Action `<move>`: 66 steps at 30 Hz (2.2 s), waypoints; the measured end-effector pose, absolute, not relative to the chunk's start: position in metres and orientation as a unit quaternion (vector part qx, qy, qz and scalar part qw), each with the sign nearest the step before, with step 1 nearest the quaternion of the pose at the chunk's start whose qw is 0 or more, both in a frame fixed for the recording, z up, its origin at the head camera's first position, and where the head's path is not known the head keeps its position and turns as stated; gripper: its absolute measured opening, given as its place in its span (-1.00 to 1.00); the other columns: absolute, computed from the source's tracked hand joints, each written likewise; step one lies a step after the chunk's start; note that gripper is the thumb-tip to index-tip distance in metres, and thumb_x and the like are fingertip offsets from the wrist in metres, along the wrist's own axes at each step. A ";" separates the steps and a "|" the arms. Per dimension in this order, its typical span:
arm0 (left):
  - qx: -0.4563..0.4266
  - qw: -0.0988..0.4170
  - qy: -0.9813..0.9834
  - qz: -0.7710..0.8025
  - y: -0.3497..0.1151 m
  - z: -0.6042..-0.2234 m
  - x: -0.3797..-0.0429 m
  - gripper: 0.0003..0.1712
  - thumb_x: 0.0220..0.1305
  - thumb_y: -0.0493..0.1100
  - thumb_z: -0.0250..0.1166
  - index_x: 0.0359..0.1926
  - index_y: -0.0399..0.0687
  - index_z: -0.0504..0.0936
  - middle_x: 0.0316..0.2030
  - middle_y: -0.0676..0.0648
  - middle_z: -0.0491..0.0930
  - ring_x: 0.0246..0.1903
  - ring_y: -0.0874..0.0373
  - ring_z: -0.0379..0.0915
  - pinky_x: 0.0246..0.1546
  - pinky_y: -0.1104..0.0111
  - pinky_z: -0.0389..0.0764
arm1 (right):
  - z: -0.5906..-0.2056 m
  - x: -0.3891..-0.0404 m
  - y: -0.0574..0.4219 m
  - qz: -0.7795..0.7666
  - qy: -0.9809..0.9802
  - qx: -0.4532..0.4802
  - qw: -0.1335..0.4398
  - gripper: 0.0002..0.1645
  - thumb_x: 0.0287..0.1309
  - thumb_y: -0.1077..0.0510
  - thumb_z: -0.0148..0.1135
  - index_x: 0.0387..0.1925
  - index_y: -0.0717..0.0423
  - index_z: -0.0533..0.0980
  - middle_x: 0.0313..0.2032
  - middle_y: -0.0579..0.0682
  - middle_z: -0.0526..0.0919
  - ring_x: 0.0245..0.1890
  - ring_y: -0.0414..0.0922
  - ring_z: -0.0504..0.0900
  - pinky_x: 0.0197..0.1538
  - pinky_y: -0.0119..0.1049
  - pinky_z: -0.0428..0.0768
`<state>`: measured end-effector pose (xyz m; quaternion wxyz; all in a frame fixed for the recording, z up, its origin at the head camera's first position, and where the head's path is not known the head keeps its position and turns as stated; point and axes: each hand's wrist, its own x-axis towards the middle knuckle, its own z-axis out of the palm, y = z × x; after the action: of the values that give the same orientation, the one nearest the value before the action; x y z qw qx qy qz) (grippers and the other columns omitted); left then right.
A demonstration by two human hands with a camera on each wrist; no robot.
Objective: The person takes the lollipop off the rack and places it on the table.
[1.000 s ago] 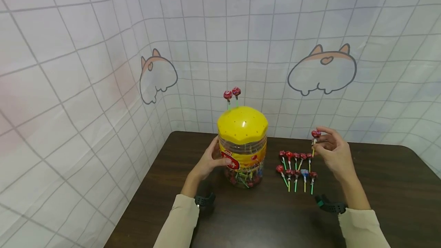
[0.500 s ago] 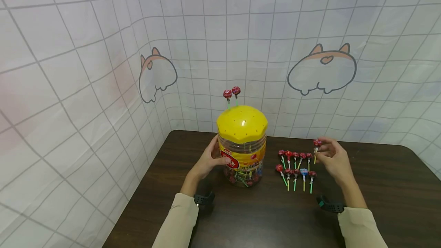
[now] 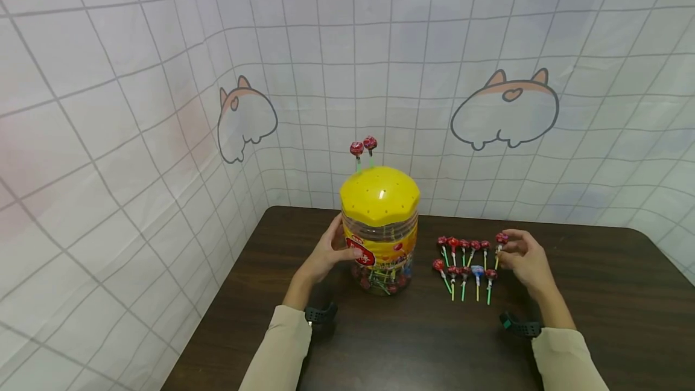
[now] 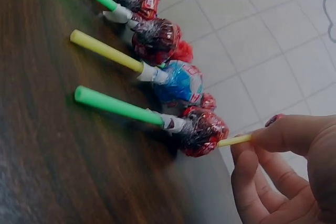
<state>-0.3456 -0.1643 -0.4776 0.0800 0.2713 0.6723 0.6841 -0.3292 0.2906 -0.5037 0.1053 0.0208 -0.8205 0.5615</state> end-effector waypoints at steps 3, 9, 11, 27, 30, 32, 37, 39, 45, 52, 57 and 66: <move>0.270 0.080 0.673 0.684 -0.165 -0.478 -0.346 0.11 0.18 0.07 0.53 0.59 0.36 0.04 0.43 -0.17 0.34 0.36 -0.06 0.35 0.32 -0.06 0.52 | -0.507 -0.330 0.292 0.548 -0.832 0.011 0.090 -0.33 0.25 0.42 0.26 0.35 0.33 0.26 -0.19 0.12 0.62 -0.42 -0.31 0.67 -0.33 -0.32 0.72; 0.266 0.085 0.675 0.683 -0.165 -0.476 -0.344 0.12 0.19 0.07 0.53 0.60 0.38 0.02 0.45 -0.16 0.30 0.41 -0.10 0.29 0.35 -0.08 0.48 | -0.513 -0.331 0.294 0.525 -0.848 0.002 0.068 -0.34 0.25 0.40 0.28 0.33 0.33 0.27 -0.10 0.26 0.59 -0.44 -0.25 0.67 -0.33 -0.32 0.72; 0.267 0.086 0.674 0.683 -0.165 -0.476 -0.344 0.12 0.19 0.08 0.53 0.60 0.39 0.02 0.45 -0.16 0.31 0.40 -0.10 0.29 0.35 -0.08 0.48 | -0.513 -0.332 0.294 0.519 -0.852 0.003 0.063 -0.35 0.26 0.40 0.28 0.33 0.33 0.27 -0.07 0.30 0.58 -0.44 -0.23 0.67 -0.33 -0.32 0.72; 0.269 0.084 0.674 0.683 -0.165 -0.477 -0.345 0.09 0.21 0.05 0.51 0.59 0.40 0.02 0.45 -0.14 0.31 0.42 -0.09 0.27 0.37 -0.10 0.46 | -0.514 -0.333 0.299 0.471 -0.881 0.000 0.054 -0.54 0.29 0.34 0.25 0.20 0.31 0.44 -0.02 0.37 0.65 -0.39 -0.21 0.66 -0.33 -0.34 0.68; 0.273 0.082 0.672 0.683 -0.166 -0.478 -0.345 0.09 0.22 0.04 0.50 0.60 0.37 0.01 0.45 -0.15 0.31 0.42 -0.10 0.27 0.36 -0.11 0.46 | -0.514 -0.333 0.299 0.469 -0.881 -0.005 0.052 -0.55 0.31 0.33 0.25 0.20 0.30 0.44 -0.02 0.37 0.65 -0.40 -0.17 0.67 -0.34 -0.33 0.68; 0.271 0.082 0.673 0.684 -0.166 -0.479 -0.345 0.10 0.22 0.04 0.51 0.60 0.38 0.01 0.45 -0.14 0.31 0.42 -0.10 0.27 0.37 -0.12 0.44 | -0.514 -0.334 0.299 0.468 -0.882 -0.006 0.050 -0.55 0.32 0.31 0.26 0.21 0.29 0.44 -0.02 0.36 0.65 -0.39 -0.17 0.67 -0.33 -0.34 0.68; 0.265 0.082 0.675 0.684 -0.165 -0.478 -0.345 0.09 0.22 0.04 0.51 0.59 0.41 0.02 0.46 -0.12 0.30 0.45 -0.11 0.23 0.40 -0.15 0.39 | -0.513 -0.335 0.300 0.474 -0.880 0.003 0.045 -0.54 0.34 0.30 0.24 0.22 0.33 0.43 -0.05 0.32 0.65 -0.38 -0.25 0.66 -0.30 -0.36 0.69; 0.265 0.083 0.676 0.683 -0.165 -0.478 -0.345 0.10 0.22 0.04 0.51 0.60 0.41 0.01 0.47 -0.12 0.29 0.46 -0.12 0.22 0.40 -0.15 0.39 | -0.512 -0.335 0.301 0.483 -0.875 0.009 0.036 -0.54 0.36 0.30 0.22 0.23 0.36 0.41 -0.06 0.32 0.65 -0.35 -0.29 0.66 -0.28 -0.37 0.70; 0.264 0.085 0.677 0.682 -0.166 -0.479 -0.345 0.12 0.21 0.07 0.51 0.60 0.39 -0.01 0.49 -0.13 0.26 0.48 -0.13 0.18 0.40 -0.15 0.39 | -0.498 -0.330 0.301 0.502 -0.863 0.045 -0.008 -0.47 0.49 0.21 0.11 0.34 0.41 0.29 0.02 0.35 0.60 -0.19 -0.22 0.70 -0.16 -0.28 0.73; 0.265 0.085 0.676 0.682 -0.165 -0.478 -0.345 0.14 0.20 0.08 0.52 0.61 0.36 -0.02 0.50 -0.15 0.24 0.46 -0.14 0.19 0.38 -0.14 0.42 | -0.454 -0.322 0.289 0.508 -0.854 0.108 -0.010 -0.37 0.52 0.01 0.12 0.41 0.28 0.29 0.09 0.20 0.64 -0.09 -0.23 0.72 -0.09 -0.29 0.73; 0.262 0.085 0.677 0.682 -0.165 -0.476 -0.344 0.14 0.20 0.08 0.52 0.61 0.38 -0.02 0.49 -0.15 0.24 0.46 -0.14 0.20 0.38 -0.13 0.43 | -0.419 -0.308 0.262 0.532 -0.830 0.160 0.053 -0.43 0.50 0.01 0.14 0.40 0.15 0.34 -0.02 -0.24 0.69 -0.15 -0.35 0.71 -0.14 -0.39 0.71; 0.277 0.081 0.671 0.683 -0.165 -0.478 -0.345 0.11 0.19 0.08 0.52 0.59 0.37 0.03 0.44 -0.17 0.32 0.37 -0.08 0.34 0.31 -0.07 0.52 | -0.373 -0.291 0.193 0.589 -0.763 0.209 0.164 -0.55 0.45 0.17 0.21 0.31 0.10 0.47 -0.08 -0.21 0.69 -0.14 -0.24 0.70 -0.07 -0.47 0.69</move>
<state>-0.3452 -0.1645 -0.4778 0.0815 0.2769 0.6706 0.6834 -0.2906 0.1932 -0.3728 0.1637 0.2094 -0.7632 0.5890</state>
